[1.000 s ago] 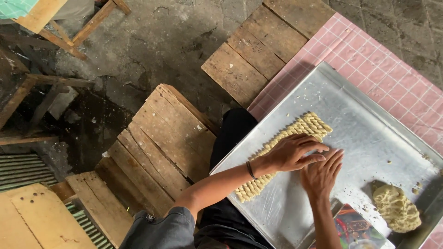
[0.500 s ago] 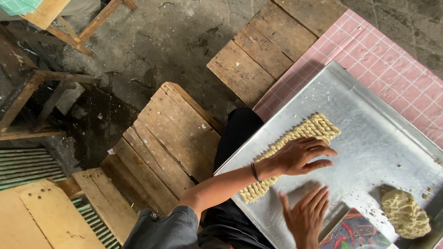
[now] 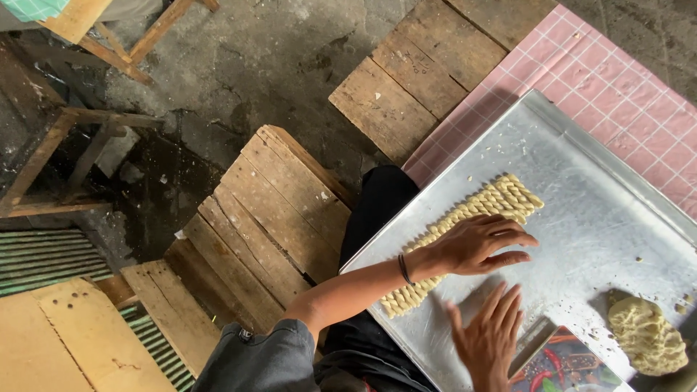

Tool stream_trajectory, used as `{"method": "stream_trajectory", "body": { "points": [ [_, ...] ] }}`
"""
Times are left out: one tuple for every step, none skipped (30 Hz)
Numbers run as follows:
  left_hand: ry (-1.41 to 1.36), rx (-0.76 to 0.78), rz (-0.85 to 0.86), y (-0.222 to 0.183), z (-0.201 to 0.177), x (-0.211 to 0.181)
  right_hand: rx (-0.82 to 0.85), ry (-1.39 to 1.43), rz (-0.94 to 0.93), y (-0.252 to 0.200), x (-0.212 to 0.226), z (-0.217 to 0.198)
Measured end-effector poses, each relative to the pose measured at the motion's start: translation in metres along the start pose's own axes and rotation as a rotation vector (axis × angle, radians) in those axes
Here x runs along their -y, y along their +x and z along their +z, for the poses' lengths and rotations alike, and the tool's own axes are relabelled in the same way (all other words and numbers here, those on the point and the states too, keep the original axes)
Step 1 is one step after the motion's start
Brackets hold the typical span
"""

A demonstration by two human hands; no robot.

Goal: Rolling and twisting small pieces of dough into braided strips and arranging them on a metal tray.

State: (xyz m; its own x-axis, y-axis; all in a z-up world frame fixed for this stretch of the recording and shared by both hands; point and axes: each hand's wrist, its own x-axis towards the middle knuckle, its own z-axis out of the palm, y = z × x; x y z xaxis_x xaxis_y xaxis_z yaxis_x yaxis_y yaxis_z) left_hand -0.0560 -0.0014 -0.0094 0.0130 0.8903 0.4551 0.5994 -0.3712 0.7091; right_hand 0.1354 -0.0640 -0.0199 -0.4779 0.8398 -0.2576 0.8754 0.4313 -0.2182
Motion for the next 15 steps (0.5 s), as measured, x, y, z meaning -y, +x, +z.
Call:
{"method": "stream_trajectory", "body": {
  "points": [
    [-0.002, -0.024, 0.015, 0.002, -0.004, -0.004, 0.086, -0.021, 0.020, -0.021, 0.004, -0.003],
    [-0.006, -0.022, 0.013, 0.001, -0.003, -0.003, 0.090, -0.022, 0.023, -0.022, 0.003, -0.002],
    [-0.010, -0.017, 0.021, 0.000, -0.002, -0.002, 0.147, -0.018, 0.052, -0.023, 0.001, -0.001],
    [-0.013, -0.013, 0.033, 0.001, 0.000, 0.000, 0.200, -0.014, 0.081, -0.022, 0.000, 0.001],
    [-0.016, -0.011, 0.034, 0.002, 0.001, -0.001, 0.200, -0.014, 0.084, -0.007, -0.003, 0.005],
    [-0.019, -0.004, 0.031, 0.002, 0.001, -0.001, 0.031, -0.036, 0.039, 0.008, -0.005, 0.009],
    [-0.021, 0.002, 0.028, 0.002, 0.000, -0.001, -0.138, -0.059, -0.002, 0.023, -0.007, 0.014],
    [-0.020, 0.004, 0.026, 0.001, 0.002, 0.000, -0.136, -0.058, -0.003, 0.045, -0.012, 0.011],
    [-0.001, 0.000, 0.022, 0.000, 0.004, 0.000, -0.098, 0.032, 0.112, 0.067, -0.017, 0.009],
    [0.021, -0.005, 0.021, -0.001, 0.005, 0.001, -0.063, 0.124, 0.225, 0.090, -0.021, 0.007],
    [0.025, -0.005, 0.021, -0.002, 0.007, 0.003, -0.064, 0.127, 0.223, 0.101, -0.023, 0.003],
    [0.012, 0.012, 0.007, -0.003, 0.009, 0.005, -0.096, 0.154, 0.298, 0.114, -0.025, -0.001],
    [0.000, 0.029, -0.008, -0.004, 0.010, 0.008, -0.126, 0.182, 0.375, 0.127, -0.027, -0.006],
    [0.008, 0.028, -0.010, -0.004, 0.009, 0.008, -0.126, 0.187, 0.368, 0.122, -0.021, -0.007],
    [0.033, 0.019, 0.004, -0.003, 0.008, 0.009, -0.147, 0.181, 0.320, 0.118, -0.016, -0.008]
  ]
}}
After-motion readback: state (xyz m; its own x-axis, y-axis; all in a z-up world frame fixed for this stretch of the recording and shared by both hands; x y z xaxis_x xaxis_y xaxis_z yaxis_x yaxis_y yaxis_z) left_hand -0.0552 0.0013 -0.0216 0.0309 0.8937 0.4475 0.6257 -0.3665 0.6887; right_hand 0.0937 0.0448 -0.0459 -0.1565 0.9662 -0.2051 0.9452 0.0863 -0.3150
